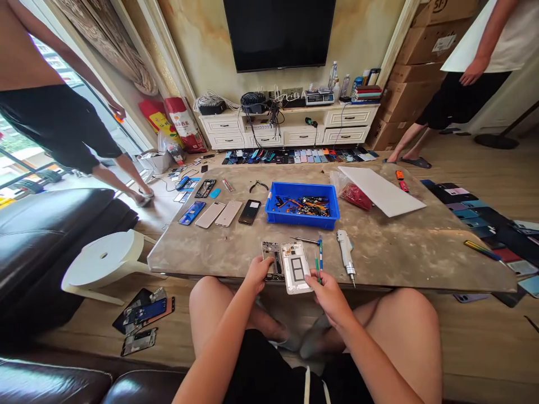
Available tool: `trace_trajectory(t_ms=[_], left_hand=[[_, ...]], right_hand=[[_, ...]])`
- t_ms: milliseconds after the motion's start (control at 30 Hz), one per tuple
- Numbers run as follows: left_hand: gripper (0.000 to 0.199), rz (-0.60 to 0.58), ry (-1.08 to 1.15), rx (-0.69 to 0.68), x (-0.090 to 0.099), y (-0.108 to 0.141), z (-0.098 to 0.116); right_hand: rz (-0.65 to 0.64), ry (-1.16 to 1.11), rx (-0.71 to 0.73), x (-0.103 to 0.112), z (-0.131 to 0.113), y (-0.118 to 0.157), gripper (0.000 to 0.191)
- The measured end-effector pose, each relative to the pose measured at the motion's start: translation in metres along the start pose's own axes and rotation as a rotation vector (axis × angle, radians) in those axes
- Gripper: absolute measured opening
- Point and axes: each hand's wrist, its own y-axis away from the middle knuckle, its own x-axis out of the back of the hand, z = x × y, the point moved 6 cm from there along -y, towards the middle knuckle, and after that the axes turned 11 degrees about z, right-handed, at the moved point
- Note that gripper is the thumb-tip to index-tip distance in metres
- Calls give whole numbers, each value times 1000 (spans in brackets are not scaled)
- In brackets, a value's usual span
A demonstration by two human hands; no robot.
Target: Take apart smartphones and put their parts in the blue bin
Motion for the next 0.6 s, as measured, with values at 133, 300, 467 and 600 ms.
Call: trace_trajectory(t_ms=[133,300,467,600], left_hand=[[37,117,-114,-108,10,-13,20],[37,174,-110,-255,18,8,32],[32,-77,27,-248,-5,58,14],[44,-170,165,-218,-17,86,5]], right_hand=[[18,-4,28,1,-5,3,25],[14,-14,38,0,-11,10,28],[-12,-28,65,-6,-23,29,42],[-40,-12,89,-7,-32,43,43]])
